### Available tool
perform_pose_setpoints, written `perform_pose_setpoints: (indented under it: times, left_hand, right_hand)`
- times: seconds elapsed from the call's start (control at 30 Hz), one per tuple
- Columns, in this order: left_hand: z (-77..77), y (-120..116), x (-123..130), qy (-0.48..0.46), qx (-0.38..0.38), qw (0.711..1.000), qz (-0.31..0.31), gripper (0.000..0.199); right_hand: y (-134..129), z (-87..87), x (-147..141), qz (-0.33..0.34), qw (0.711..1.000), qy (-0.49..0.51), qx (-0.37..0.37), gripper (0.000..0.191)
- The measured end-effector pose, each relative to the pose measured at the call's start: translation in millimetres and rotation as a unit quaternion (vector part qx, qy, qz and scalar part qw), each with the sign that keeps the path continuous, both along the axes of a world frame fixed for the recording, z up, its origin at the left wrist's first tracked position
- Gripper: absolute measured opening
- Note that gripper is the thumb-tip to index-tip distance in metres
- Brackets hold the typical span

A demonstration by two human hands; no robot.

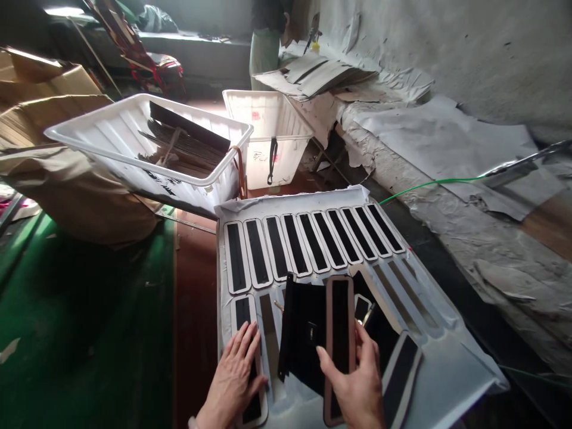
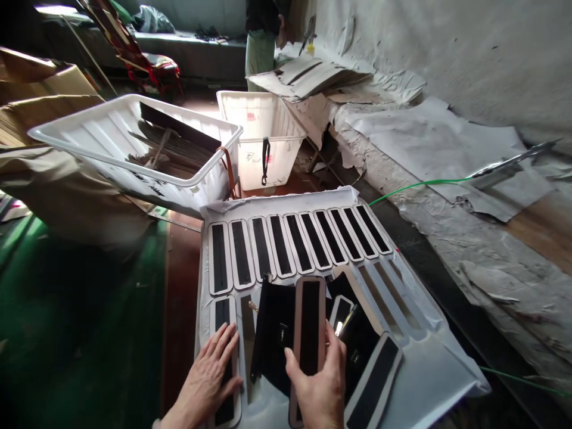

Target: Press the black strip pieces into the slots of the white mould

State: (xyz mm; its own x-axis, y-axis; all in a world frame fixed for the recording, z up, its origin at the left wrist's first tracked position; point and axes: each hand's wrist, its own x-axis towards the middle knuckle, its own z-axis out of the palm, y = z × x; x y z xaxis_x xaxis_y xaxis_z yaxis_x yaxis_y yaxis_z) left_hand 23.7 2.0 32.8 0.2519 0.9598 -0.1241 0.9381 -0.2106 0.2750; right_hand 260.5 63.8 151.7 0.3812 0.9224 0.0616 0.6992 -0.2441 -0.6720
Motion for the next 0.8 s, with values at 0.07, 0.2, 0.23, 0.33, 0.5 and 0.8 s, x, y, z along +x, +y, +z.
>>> perform_pose_setpoints:
  times: [0.07,0.2,0.23,0.33,0.5,0.8]
  left_hand:
    - [1.9,0.4,0.4,-0.007,-0.007,1.000,0.004,0.091]
    - [5.8,1.3,-0.1,-0.022,-0.013,1.000,0.009,0.092]
    - [6.2,1.3,-0.4,-0.024,-0.013,1.000,0.009,0.091]
    - [6.0,0.9,-1.1,-0.026,-0.015,1.000,0.008,0.087]
    - [4.9,0.8,-0.5,-0.033,-0.024,0.999,0.014,0.085]
    - [2.3,-0.2,-1.3,-0.035,-0.015,0.999,0.015,0.082]
  right_hand:
    - [0.9,-5.2,-24.2,0.047,0.994,-0.081,0.063,0.081]
    - [-7.5,-20.1,-55.8,0.065,0.980,-0.155,0.107,0.079]
    - [-10.3,-22.9,-61.0,0.063,0.980,-0.156,0.105,0.079]
    - [-16.6,-26.1,-71.5,0.063,0.982,-0.147,0.102,0.078]
    - [-29.1,-32.7,-73.3,0.085,0.978,-0.169,0.085,0.076]
    - [-57.1,-69.8,-76.3,0.080,0.975,-0.166,-0.123,0.069]
